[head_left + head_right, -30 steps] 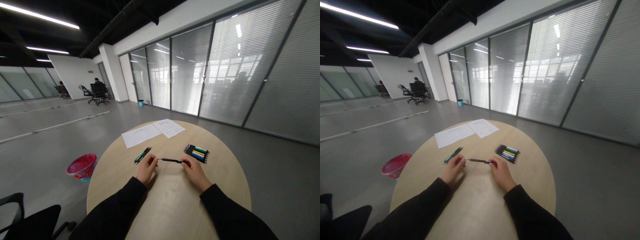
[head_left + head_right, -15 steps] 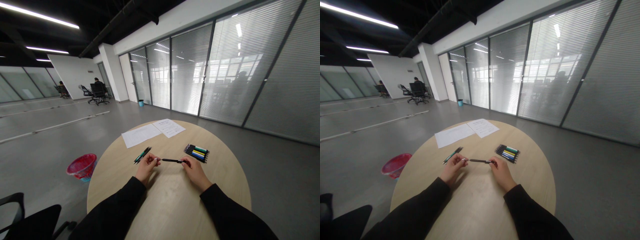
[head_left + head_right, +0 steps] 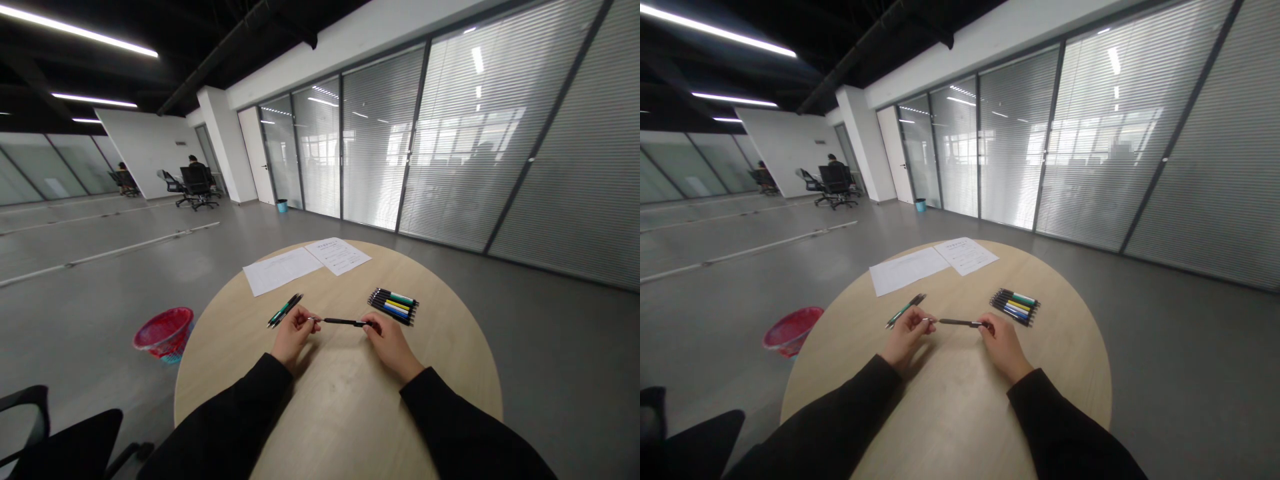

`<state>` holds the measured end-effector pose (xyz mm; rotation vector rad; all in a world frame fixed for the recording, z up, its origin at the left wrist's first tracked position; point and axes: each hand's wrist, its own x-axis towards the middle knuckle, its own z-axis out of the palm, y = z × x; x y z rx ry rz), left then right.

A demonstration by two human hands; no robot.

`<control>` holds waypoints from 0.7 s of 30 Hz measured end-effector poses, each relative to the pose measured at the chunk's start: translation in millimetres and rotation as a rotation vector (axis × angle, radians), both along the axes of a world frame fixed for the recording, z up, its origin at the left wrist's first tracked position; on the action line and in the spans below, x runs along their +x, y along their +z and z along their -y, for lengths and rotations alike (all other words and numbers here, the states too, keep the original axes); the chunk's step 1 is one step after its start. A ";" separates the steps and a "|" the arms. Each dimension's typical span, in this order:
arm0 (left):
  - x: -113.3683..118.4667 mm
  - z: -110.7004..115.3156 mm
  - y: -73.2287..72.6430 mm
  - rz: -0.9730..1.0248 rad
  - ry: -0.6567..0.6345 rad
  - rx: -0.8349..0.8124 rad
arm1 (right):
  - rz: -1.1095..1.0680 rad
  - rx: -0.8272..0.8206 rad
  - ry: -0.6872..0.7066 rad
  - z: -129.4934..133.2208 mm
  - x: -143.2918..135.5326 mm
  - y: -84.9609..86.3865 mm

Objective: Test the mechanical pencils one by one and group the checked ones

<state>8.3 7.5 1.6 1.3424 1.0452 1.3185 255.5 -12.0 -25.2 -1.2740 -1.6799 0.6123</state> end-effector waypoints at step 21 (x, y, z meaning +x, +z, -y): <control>-6.2 -7.8 -12.4 -0.264 -0.040 0.087 | 0.011 0.012 -0.015 0.7 0.2 1.1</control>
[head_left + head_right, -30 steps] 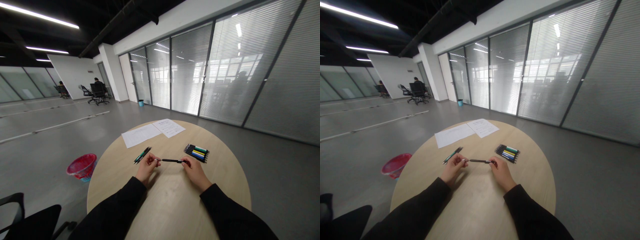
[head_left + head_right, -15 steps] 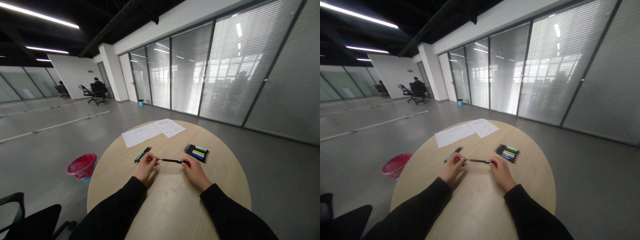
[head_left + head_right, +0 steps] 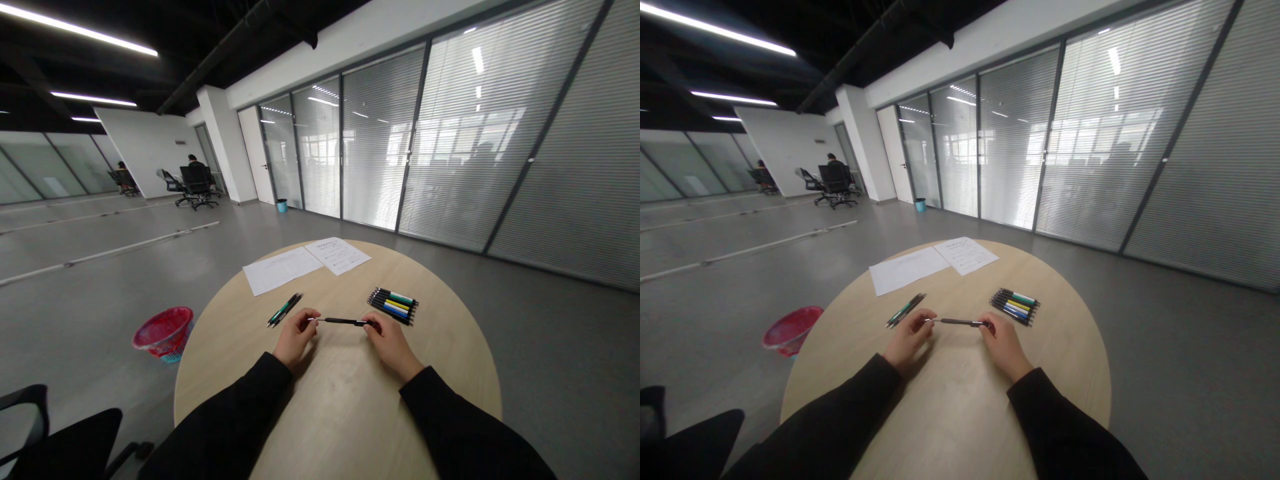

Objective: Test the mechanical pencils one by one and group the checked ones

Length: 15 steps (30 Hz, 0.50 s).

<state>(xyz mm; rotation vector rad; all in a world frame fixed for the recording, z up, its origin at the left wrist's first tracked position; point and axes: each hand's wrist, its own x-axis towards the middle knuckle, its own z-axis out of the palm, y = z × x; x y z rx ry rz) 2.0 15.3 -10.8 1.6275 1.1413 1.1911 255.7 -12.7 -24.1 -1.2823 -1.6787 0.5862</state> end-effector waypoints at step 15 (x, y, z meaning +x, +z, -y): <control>1.1 5.7 11.3 -0.253 -0.017 0.042 | 0.021 0.005 0.008 -3.3 3.0 -5.4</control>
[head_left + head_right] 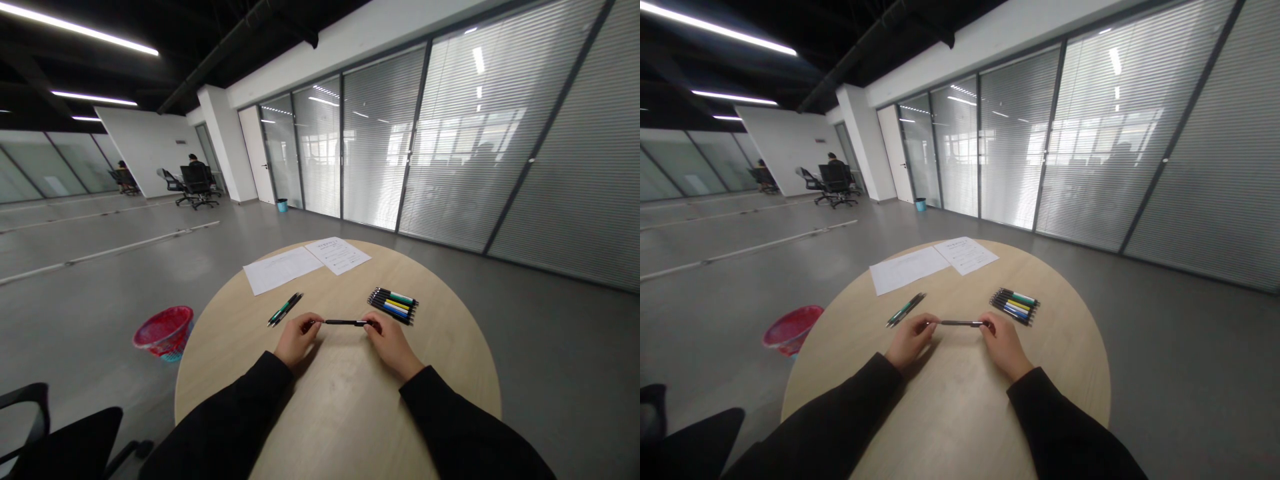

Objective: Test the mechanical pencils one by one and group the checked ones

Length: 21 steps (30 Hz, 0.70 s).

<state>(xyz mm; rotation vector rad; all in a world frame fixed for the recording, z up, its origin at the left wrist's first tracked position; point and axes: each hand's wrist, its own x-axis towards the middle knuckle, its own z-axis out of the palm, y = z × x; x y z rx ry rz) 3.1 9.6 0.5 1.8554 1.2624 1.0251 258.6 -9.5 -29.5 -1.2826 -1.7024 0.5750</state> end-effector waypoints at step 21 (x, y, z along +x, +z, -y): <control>-20.6 -15.9 -1.9 0.145 0.368 0.048 | 0.057 -0.066 -0.093 -3.5 9.0 -1.9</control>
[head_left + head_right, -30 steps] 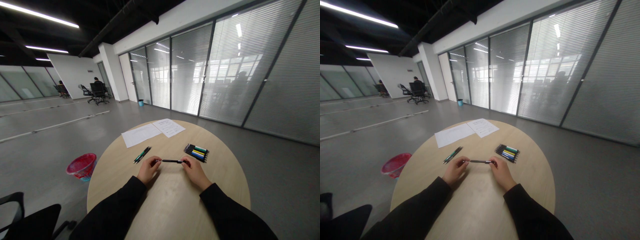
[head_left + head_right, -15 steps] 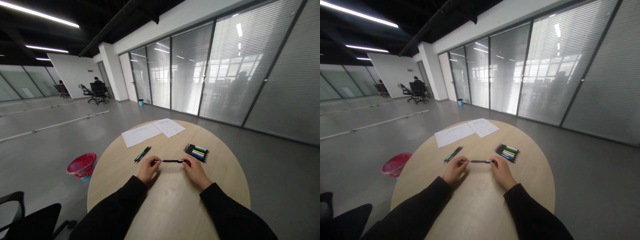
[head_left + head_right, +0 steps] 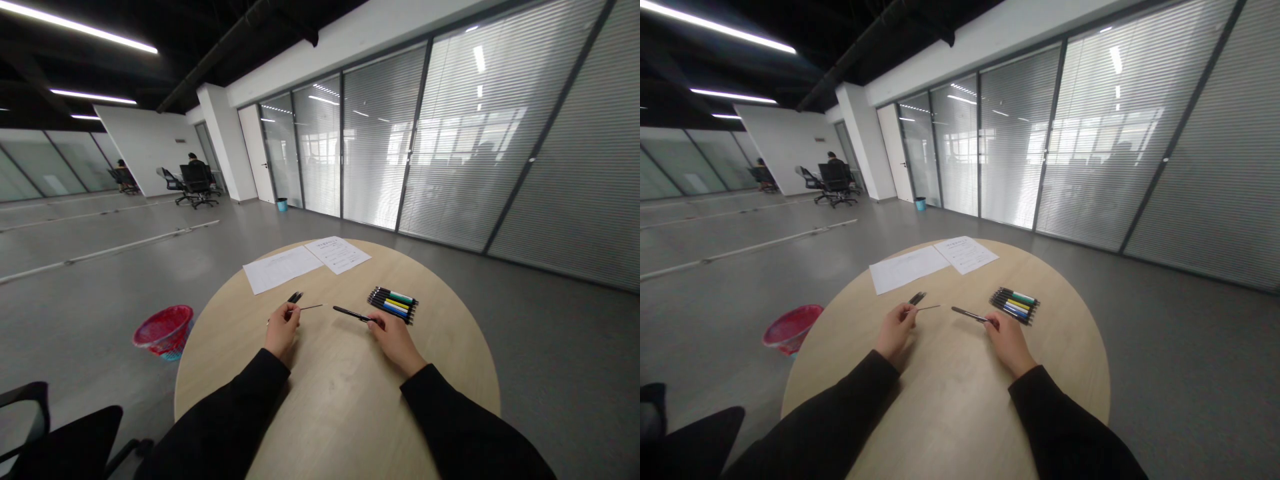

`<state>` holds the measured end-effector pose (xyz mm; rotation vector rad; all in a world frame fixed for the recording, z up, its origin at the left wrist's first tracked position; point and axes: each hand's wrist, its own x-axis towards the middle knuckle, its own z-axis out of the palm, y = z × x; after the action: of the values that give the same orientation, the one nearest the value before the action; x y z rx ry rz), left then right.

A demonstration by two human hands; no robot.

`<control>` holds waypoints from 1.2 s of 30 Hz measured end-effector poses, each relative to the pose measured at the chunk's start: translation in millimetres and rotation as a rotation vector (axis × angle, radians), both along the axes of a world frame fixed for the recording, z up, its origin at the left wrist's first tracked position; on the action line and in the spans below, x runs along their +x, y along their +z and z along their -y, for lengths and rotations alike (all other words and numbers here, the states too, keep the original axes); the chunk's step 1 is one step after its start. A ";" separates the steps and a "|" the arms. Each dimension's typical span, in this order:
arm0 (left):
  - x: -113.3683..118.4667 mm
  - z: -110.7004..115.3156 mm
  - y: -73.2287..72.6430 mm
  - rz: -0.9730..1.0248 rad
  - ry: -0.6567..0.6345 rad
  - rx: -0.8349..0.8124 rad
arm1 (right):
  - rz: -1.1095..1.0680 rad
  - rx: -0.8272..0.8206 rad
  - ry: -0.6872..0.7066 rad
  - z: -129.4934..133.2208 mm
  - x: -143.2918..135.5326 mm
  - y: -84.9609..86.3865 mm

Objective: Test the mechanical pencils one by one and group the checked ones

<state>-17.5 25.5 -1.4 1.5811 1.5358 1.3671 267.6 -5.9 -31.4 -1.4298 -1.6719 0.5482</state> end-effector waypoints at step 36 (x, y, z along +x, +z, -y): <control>27.2 22.5 -3.8 -0.038 -0.472 -0.121 | 0.089 0.112 0.241 14.4 -24.1 14.4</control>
<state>9.7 3.0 -5.2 1.7556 1.1395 0.9689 243.5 -20.3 -16.9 -1.1959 -1.9295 0.5202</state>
